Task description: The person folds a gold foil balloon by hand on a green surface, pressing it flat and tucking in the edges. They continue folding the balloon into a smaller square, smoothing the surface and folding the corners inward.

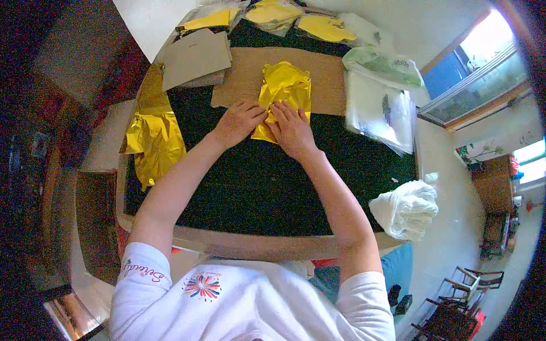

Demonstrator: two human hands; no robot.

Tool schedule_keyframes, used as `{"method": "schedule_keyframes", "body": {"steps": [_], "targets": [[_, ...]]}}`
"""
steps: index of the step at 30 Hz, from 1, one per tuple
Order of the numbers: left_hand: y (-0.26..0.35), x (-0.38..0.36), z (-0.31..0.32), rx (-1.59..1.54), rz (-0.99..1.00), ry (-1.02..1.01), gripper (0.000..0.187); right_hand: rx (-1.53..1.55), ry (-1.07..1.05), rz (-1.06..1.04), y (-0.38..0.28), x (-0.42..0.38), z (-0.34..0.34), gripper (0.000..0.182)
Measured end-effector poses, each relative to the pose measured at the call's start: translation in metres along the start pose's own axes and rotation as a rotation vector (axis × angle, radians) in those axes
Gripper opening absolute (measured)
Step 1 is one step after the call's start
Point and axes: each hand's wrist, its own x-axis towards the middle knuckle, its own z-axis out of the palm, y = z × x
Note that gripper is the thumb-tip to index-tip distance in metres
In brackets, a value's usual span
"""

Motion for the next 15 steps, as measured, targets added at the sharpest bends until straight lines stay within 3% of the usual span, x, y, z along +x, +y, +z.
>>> {"method": "schedule_keyframes", "body": {"steps": [7, 10, 15], "targets": [[0.034, -0.034, -0.028, -0.130, -0.001, 0.084, 0.026, 0.126, -0.289, 0.014, -0.036, -0.025, -0.052, 0.043], [0.061, -0.058, -0.051, -0.241, -0.113, 0.066, 0.030, 0.224, -0.105, -0.061, -0.039, -0.049, -0.074, 0.039], [0.092, -0.084, -0.071, -0.345, -0.177, 0.012, 0.031, 0.279, 0.025, 0.058, -0.017, -0.094, -0.094, 0.039]]}}
